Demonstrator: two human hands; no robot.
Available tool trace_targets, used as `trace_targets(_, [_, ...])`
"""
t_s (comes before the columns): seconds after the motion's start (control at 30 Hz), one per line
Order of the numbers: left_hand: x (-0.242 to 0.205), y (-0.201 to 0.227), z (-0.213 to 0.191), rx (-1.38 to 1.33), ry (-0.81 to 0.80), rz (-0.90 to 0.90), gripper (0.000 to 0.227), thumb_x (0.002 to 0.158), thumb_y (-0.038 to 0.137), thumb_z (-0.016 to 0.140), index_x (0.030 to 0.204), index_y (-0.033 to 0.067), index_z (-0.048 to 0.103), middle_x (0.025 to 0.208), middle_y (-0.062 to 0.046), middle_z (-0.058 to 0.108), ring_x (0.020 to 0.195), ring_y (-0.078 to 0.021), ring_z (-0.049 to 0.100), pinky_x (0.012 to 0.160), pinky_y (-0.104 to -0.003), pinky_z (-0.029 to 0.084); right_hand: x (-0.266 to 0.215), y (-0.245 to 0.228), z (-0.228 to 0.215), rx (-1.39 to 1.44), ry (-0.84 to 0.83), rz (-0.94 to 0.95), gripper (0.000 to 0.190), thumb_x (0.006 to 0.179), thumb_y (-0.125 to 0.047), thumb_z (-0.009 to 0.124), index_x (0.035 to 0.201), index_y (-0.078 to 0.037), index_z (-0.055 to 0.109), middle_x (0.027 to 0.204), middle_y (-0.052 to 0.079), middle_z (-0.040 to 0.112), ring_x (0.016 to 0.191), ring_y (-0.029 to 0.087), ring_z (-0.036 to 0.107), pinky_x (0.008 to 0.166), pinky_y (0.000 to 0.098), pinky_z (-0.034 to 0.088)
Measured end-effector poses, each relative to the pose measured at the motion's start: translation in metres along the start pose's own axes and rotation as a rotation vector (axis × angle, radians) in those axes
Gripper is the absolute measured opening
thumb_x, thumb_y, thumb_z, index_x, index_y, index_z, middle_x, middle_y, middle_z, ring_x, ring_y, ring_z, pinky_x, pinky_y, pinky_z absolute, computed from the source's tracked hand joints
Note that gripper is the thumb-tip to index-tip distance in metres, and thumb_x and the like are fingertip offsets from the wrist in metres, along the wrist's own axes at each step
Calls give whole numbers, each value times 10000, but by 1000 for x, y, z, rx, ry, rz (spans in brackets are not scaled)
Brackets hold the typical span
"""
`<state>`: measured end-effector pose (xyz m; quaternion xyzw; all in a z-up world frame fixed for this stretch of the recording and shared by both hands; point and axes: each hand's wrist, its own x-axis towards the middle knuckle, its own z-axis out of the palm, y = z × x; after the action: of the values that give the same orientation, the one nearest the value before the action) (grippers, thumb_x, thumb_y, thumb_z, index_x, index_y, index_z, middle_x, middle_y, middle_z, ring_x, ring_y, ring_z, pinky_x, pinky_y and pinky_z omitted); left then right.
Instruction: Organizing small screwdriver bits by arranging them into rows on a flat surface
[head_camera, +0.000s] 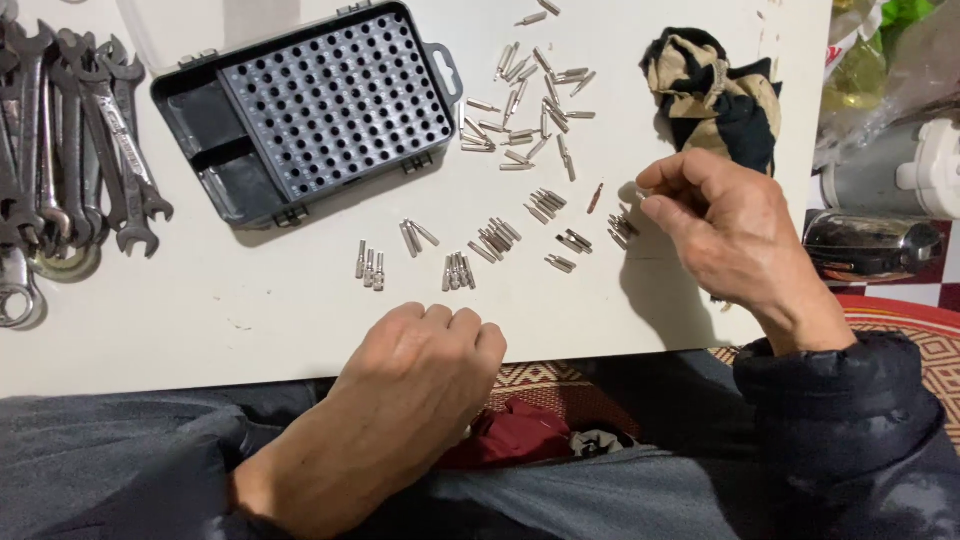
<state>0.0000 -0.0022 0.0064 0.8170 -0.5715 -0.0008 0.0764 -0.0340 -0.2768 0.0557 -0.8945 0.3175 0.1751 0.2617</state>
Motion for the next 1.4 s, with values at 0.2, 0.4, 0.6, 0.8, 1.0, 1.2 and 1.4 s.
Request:
trace_targets(0.2, [1, -4, -4, -16, -25, 55, 165, 682, 132, 686, 712, 239, 563, 624, 34, 548, 542, -177, 537, 562, -338, 412, 1, 6, 7, -12, -23, 50, 136, 958, -102, 662, 1086, -131, 698, 1022, 44, 739, 907, 169, 683, 824, 312, 547])
trace_targets(0.4, [1, 0, 3, -23, 24, 3, 169, 787, 110, 613, 720, 259, 567, 652, 40, 567, 573, -194, 565, 591, -338, 426, 2, 15, 4, -85, -64, -29, 186, 952, -145, 646, 1122, -150, 720, 1062, 46, 752, 941, 178, 701, 861, 323, 552])
trace_targets(0.6, [1, -5, -17, 56, -63, 70, 272, 936, 85, 558, 712, 239, 553, 633, 35, 540, 538, -154, 514, 579, -314, 385, -4, -21, -2, -54, 15, -41, 138, 973, -169, 652, 1051, -99, 742, 1029, 46, 727, 913, 173, 655, 794, 318, 536])
trace_targets(0.8, [0, 2, 7, -40, 18, 8, 187, 872, 114, 604, 721, 221, 588, 657, 15, 575, 560, -185, 541, 561, -345, 392, 18, -25, 29, -45, 156, -503, 155, 976, -237, 748, 966, -83, 734, 944, 75, 707, 805, 189, 652, 727, 366, 573])
trace_targets(1.0, [-3, -1, 2, -16, 58, 6, 238, 869, 82, 575, 683, 231, 563, 624, 23, 552, 532, -166, 506, 546, -325, 361, 33, -50, 51, -92, 161, -602, 91, 965, -198, 777, 1008, -127, 741, 874, 29, 636, 730, 154, 583, 625, 291, 487])
trace_targets(1.2, [-3, 3, 14, -66, 113, -21, 176, 861, 143, 586, 706, 225, 599, 655, 3, 585, 562, -199, 544, 545, -356, 382, 39, -68, 61, -56, 151, -532, 82, 920, -203, 783, 987, -166, 752, 802, 9, 582, 729, 175, 548, 691, 344, 430])
trace_targets(1.4, [-5, 2, 8, 1, 121, -26, 261, 848, 77, 581, 652, 248, 551, 600, 36, 523, 516, -161, 485, 528, -329, 346, 44, -73, 65, -64, 148, -522, 87, 923, -164, 784, 998, -140, 748, 842, 20, 614, 766, 187, 589, 696, 347, 478])
